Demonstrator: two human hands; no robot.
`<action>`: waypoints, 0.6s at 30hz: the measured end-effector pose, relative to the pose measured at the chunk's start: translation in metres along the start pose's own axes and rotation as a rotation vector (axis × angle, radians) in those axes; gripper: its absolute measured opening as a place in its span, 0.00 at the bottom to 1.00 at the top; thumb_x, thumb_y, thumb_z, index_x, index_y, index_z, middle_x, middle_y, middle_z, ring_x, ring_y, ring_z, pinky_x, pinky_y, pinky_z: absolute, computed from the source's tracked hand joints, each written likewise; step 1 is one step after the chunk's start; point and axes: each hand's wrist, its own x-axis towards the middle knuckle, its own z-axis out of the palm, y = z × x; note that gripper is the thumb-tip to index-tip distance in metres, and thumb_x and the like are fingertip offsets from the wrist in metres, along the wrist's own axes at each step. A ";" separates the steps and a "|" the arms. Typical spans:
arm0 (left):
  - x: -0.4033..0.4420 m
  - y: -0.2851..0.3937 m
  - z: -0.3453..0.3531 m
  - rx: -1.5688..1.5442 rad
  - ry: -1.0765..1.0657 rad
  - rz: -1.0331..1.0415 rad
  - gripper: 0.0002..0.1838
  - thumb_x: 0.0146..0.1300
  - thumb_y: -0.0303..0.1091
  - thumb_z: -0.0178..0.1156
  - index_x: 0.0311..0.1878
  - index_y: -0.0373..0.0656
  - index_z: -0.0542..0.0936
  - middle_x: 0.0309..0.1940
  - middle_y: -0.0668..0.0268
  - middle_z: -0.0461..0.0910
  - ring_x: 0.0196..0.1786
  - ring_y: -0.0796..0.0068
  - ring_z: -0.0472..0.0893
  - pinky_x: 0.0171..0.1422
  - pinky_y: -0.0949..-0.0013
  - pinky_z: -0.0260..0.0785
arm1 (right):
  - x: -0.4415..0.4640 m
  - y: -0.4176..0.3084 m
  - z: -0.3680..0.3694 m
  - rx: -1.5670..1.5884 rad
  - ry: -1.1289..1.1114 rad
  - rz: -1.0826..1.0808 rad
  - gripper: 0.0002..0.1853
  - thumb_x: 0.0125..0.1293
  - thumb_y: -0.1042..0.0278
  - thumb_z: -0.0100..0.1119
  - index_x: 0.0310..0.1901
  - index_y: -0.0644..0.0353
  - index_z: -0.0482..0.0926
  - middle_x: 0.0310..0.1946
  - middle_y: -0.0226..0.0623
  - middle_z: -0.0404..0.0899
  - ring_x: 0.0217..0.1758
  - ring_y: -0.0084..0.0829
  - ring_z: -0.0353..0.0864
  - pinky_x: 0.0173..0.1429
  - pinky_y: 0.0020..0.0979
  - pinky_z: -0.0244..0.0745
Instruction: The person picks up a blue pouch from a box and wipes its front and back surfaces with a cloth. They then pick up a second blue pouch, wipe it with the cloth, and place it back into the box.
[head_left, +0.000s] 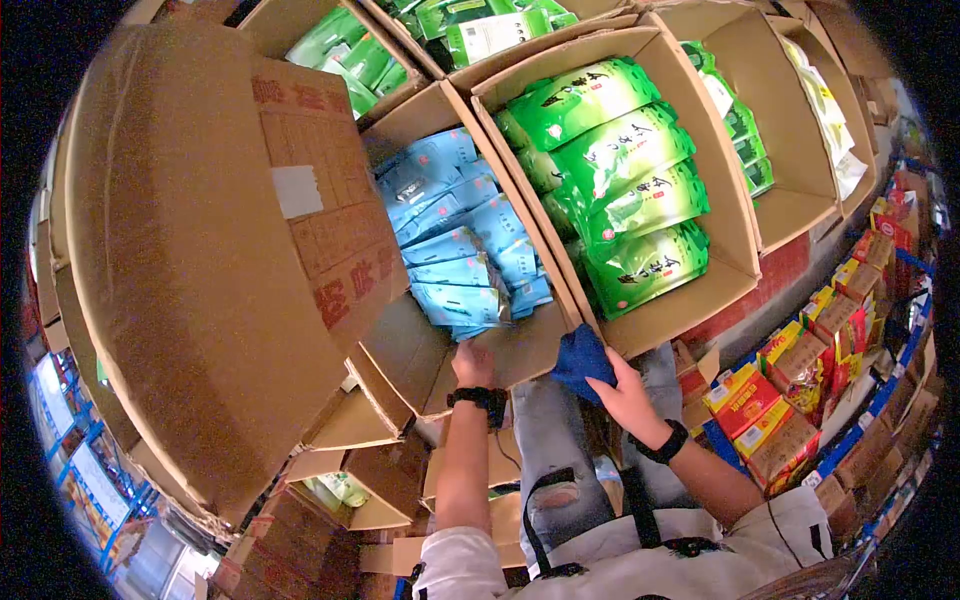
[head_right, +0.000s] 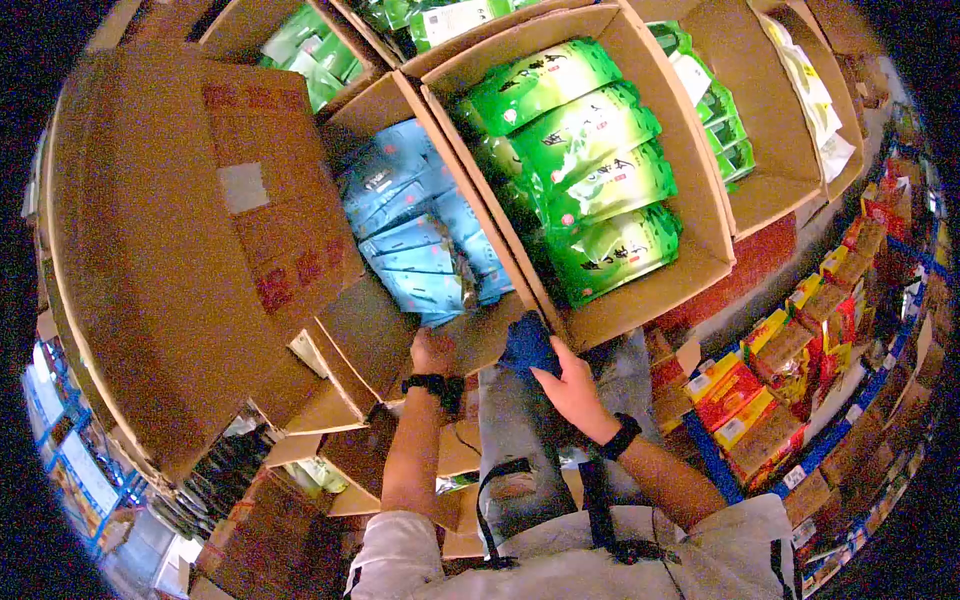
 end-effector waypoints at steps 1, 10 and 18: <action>-0.004 0.019 0.011 -0.457 0.052 -0.120 0.16 0.59 0.36 0.53 0.48 0.40 0.65 0.41 0.63 0.70 0.43 0.64 0.74 0.41 0.61 0.69 | 0.002 -0.004 -0.002 0.004 0.003 -0.001 0.23 0.54 0.74 0.60 0.52 0.71 0.67 0.39 0.48 0.78 0.42 0.32 0.78 0.47 0.33 0.71; 0.053 0.152 0.039 0.067 0.125 0.362 0.09 0.61 0.35 0.53 0.41 0.41 0.73 0.39 0.65 0.76 0.43 0.70 0.77 0.42 0.66 0.69 | 0.027 -0.015 -0.037 0.146 0.018 0.162 0.22 0.54 0.74 0.59 0.51 0.67 0.70 0.42 0.44 0.77 0.47 0.31 0.76 0.54 0.31 0.68; 0.286 0.152 -0.010 1.080 0.566 0.660 0.11 0.48 0.29 0.58 0.36 0.36 0.72 0.33 0.58 0.77 0.39 0.62 0.76 0.45 0.65 0.67 | 0.025 0.030 -0.042 0.054 -0.217 0.228 0.24 0.44 0.73 0.62 0.48 0.65 0.72 0.37 0.49 0.77 0.40 0.42 0.78 0.47 0.35 0.72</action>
